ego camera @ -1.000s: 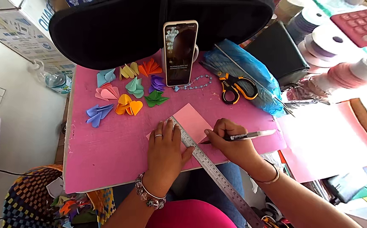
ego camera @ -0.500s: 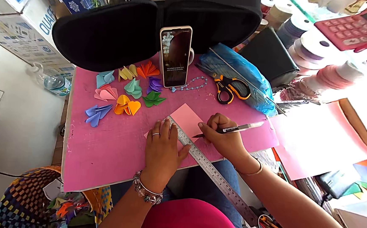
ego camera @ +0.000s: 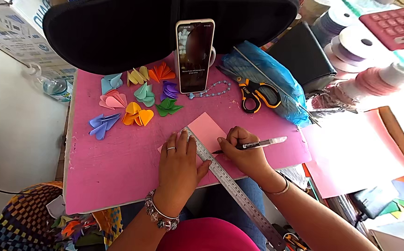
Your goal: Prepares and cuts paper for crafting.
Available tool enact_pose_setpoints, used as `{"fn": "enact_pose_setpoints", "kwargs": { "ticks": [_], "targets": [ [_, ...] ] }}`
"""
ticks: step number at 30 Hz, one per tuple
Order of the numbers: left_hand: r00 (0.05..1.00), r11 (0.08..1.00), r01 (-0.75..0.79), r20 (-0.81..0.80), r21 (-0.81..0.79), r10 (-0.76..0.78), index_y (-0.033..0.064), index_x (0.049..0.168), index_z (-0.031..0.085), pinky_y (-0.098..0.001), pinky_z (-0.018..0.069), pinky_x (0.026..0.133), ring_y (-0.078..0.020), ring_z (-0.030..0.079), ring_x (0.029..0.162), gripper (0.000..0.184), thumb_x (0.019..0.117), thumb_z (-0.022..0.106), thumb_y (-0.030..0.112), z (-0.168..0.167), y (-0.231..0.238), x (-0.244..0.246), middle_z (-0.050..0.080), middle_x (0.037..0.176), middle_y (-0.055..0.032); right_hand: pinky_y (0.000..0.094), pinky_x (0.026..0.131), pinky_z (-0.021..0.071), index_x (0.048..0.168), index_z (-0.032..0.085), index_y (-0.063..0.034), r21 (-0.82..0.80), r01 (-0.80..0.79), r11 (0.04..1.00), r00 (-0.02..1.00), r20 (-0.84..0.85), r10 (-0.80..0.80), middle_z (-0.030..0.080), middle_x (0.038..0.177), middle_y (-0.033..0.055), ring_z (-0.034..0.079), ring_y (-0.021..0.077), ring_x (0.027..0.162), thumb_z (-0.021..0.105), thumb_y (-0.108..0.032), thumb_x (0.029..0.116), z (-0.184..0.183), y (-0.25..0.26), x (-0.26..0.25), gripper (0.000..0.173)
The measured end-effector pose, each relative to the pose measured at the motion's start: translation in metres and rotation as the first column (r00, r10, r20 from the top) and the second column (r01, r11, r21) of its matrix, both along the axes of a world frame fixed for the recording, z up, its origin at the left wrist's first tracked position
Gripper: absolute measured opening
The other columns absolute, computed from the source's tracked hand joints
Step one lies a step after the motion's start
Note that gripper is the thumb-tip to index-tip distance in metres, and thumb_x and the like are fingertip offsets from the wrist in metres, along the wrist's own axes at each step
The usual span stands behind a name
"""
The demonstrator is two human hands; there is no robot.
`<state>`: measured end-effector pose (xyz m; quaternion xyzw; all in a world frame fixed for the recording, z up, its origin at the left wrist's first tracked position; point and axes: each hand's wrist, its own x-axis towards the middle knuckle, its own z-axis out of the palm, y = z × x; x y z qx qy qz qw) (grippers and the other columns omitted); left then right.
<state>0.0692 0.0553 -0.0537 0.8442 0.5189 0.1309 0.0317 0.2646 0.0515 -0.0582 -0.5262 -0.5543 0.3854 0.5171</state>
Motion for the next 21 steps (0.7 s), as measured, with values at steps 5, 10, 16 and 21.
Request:
{"fn": "enact_pose_setpoints", "kwargs": {
  "ticks": [5, 10, 16, 21],
  "targets": [
    [1.000, 1.000, -0.003, -0.004, 0.017, 0.003, 0.0046, 0.131, 0.067, -0.0585, 0.0468, 0.102, -0.0439, 0.055, 0.132, 0.074, 0.0910, 0.054, 0.065, -0.002, 0.000, 0.000, 0.059, 0.144, -0.0178, 0.0136, 0.048, 0.0460, 0.071, 0.047, -0.0175, 0.018, -0.012, 1.000, 1.000, 0.023, 0.012, 0.050, 0.061, -0.0106, 0.051, -0.0023, 0.050, 0.065, -0.007, 0.0921, -0.001, 0.000, 0.001, 0.030],
    [1.000, 1.000, -0.003, -0.008, 0.006, 0.003, 0.0045, 0.131, 0.067, -0.0583, 0.0465, 0.102, -0.0445, 0.054, 0.133, 0.074, 0.0907, 0.055, 0.065, -0.001, 0.000, 0.001, 0.059, 0.144, -0.0182, 0.0121, 0.047, 0.0397, 0.069, 0.044, -0.0175, 0.038, -0.037, 0.999, 0.998, 0.056, 0.035, 0.047, 0.061, -0.0105, 0.046, -0.0036, 0.050, 0.061, -0.006, 0.0909, -0.003, 0.000, 0.004, 0.030],
    [1.000, 1.000, -0.006, -0.010, 0.002, 0.006, 0.0045, 0.133, 0.066, -0.0585, 0.0457, 0.103, -0.0440, 0.054, 0.133, 0.074, 0.0909, 0.055, 0.065, 0.000, 0.000, 0.000, 0.058, 0.145, -0.0176, 0.0109, 0.047, 0.0332, 0.067, 0.043, -0.0177, 0.045, -0.050, 0.998, 0.997, 0.064, 0.047, 0.044, 0.062, -0.0108, 0.040, -0.0048, 0.051, 0.059, -0.004, 0.0890, -0.002, 0.002, 0.004, 0.030],
    [1.000, 1.000, -0.009, -0.004, 0.003, 0.009, 0.0041, 0.133, 0.066, -0.0589, 0.0459, 0.103, -0.0443, 0.054, 0.134, 0.075, 0.0911, 0.054, 0.065, 0.000, -0.001, 0.000, 0.058, 0.145, -0.0185, 0.0126, 0.047, 0.0400, 0.076, 0.047, -0.0172, -0.049, -0.097, 0.994, 0.986, 0.128, 0.103, 0.047, 0.064, -0.0113, 0.046, -0.0039, 0.051, 0.058, -0.010, 0.0928, 0.028, -0.019, 0.027, 0.021]
  ]
}}
